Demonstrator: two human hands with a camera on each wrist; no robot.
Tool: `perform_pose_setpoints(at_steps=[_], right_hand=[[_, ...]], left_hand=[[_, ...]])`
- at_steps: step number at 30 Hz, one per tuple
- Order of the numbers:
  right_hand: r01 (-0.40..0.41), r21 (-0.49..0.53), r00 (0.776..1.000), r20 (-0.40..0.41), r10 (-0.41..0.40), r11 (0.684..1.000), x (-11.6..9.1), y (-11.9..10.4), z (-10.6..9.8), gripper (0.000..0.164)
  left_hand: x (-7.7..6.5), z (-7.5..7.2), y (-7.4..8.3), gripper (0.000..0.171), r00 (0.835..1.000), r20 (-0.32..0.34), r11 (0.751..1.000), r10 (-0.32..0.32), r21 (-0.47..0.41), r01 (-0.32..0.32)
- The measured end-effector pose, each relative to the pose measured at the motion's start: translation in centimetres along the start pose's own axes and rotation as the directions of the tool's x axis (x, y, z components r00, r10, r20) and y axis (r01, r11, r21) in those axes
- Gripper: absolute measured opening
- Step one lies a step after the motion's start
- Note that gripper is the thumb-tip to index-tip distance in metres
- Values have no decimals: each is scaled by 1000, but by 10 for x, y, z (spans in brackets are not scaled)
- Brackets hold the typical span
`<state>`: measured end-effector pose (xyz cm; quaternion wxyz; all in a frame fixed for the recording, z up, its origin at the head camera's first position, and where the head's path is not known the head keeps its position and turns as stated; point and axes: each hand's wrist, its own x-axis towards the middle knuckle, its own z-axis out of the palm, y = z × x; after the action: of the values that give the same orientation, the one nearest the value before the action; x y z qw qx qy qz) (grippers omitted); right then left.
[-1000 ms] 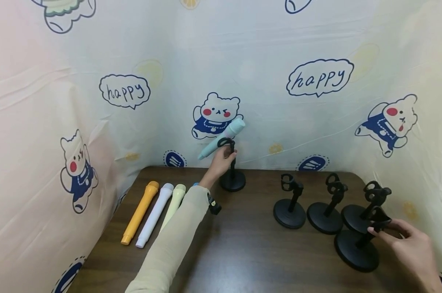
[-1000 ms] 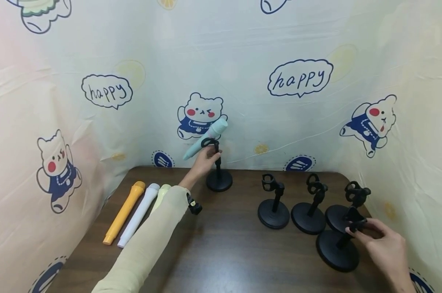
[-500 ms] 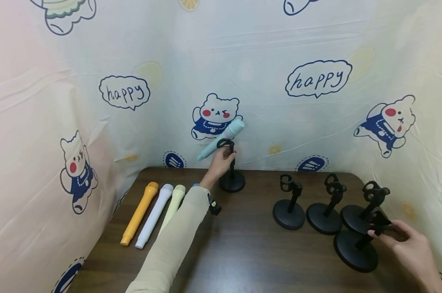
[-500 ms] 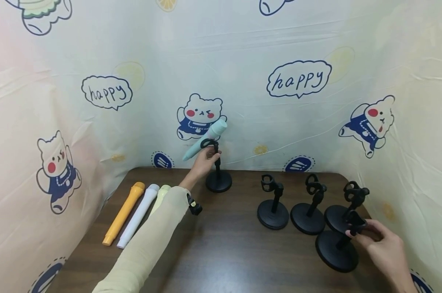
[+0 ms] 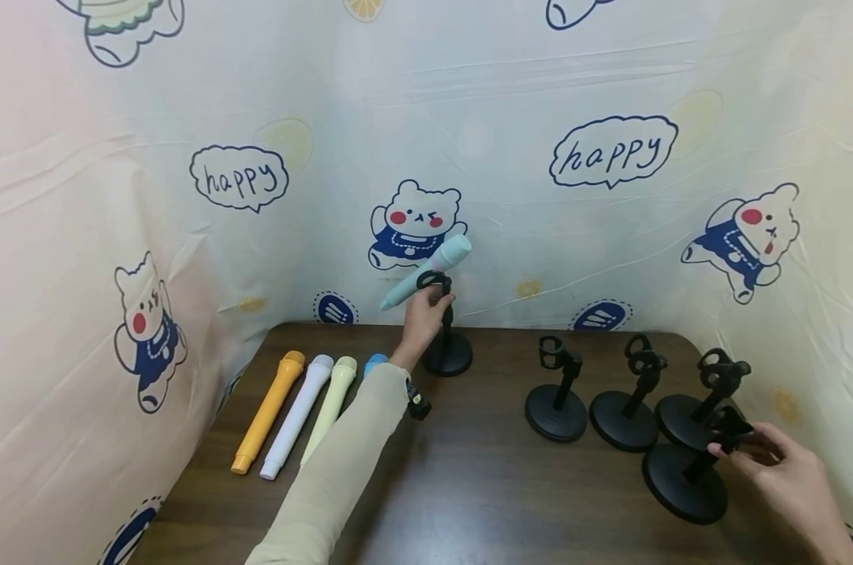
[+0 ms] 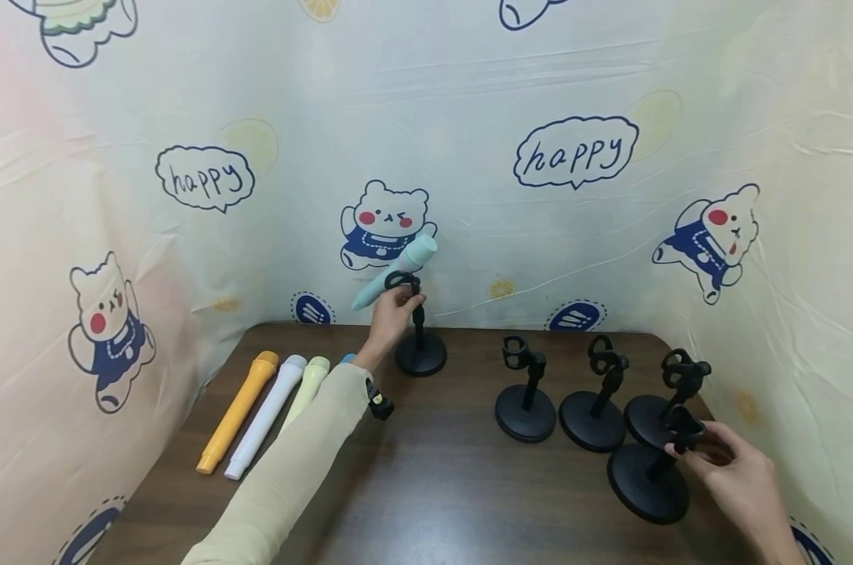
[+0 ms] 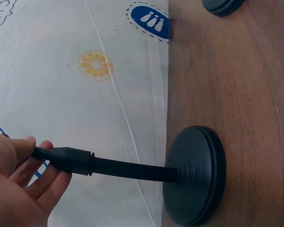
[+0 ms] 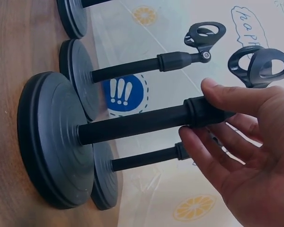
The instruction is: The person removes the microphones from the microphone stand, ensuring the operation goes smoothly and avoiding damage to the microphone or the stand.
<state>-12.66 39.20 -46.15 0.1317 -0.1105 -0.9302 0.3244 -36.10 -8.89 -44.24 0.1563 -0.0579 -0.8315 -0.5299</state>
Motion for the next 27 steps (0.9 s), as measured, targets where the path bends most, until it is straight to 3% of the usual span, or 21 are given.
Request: perform_pose_setpoints(at_steps=[6, 10, 14, 21, 27], right_hand=[[55, -49, 998, 16, -55, 997, 1, -6, -4, 48], [139, -8, 990, -10, -139, 990, 0, -9, -8, 47], [253, 54, 966, -64, -249, 966, -4, -13, -12, 46], [261, 8, 949, -186, -255, 965, -11, -31, -21, 34], [330, 44, 902, -310, -301, 943, -12, -47, -24, 21]], left_hand=[[-7, -3, 0, 29, 999, -28, 999, 31, 40, -30], [-10, -6, 0, 29, 998, -30, 998, 47, 53, -45], [-15, -8, 2, 26, 998, -37, 998, 56, 41, -54], [-22, -10, 3, 16, 995, -57, 995, 86, 62, -82], [-32, -12, 5, 20, 992, -68, 992, 104, 84, -98]])
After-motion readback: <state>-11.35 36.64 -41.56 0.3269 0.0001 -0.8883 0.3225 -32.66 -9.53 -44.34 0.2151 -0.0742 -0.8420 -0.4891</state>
